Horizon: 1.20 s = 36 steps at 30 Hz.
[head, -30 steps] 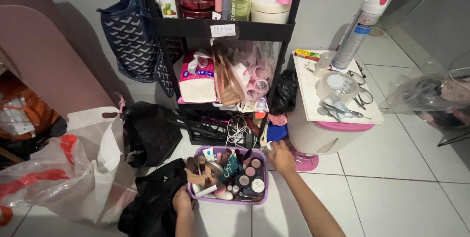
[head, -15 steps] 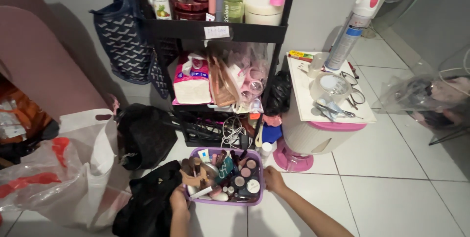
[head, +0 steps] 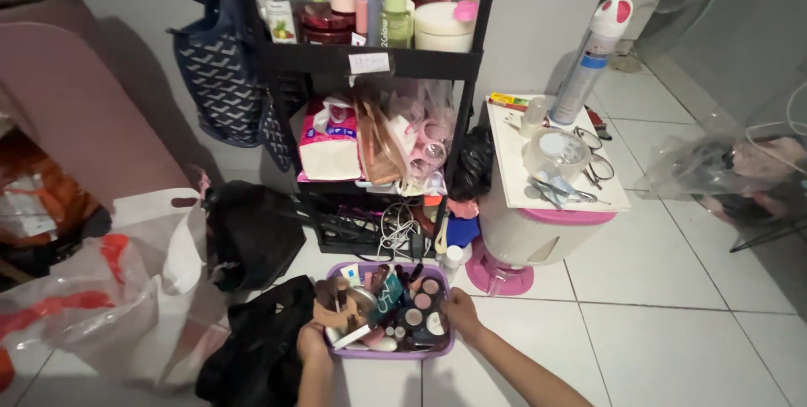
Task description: The person organizes a cluttered room by placing a purple makeup basket on a shelf, folding and storing a black garment, hanging a patterned bag on a rack, and coiling a white charging cable. The actions occur in a small room with a pink bed and a multi-tiered storage rack.
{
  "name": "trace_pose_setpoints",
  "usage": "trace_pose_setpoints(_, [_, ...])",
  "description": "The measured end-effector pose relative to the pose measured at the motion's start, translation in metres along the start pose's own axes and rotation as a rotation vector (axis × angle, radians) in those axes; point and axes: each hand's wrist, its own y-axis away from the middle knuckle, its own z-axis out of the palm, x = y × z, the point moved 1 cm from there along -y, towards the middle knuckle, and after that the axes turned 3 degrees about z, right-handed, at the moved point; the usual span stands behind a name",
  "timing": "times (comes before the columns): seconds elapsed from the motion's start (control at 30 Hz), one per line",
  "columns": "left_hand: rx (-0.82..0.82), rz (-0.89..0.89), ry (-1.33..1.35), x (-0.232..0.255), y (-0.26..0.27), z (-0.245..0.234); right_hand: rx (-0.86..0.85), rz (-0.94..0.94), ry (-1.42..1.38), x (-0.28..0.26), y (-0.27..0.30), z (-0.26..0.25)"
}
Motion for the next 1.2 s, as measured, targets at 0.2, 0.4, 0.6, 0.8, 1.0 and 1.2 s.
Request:
trace_pose_setpoints(0.2, [0.044,0.055,-0.112,0.009,0.019,0.003,0.036,-0.245,-0.036,-0.027,0.002,0.011])
trace_pose_setpoints(0.4, [0.06,0.141,-0.054,0.019,0.034,0.013,0.071,-0.17,-0.104,-0.042,0.0,0.011])
trace_pose_setpoints(0.6, [0.29,0.238,-0.071,0.078,0.093,0.062,0.065,-0.275,-0.013,-0.091,-0.008,-0.008])
trace_pose_setpoints(0.8, [-0.088,0.39,0.234,0.148,0.159,0.113,0.06,-0.378,-0.068,-0.194,0.014,-0.035])
trace_pose_setpoints(1.0, [-0.528,0.25,0.133,0.25,0.251,0.137,-0.044,-0.372,-0.133,-0.327,0.098,-0.056])
trace_pose_setpoints(1.2, [-0.639,0.206,0.173,0.348,0.348,0.157,-0.051,-0.277,-0.095,-0.436,0.173,-0.055])
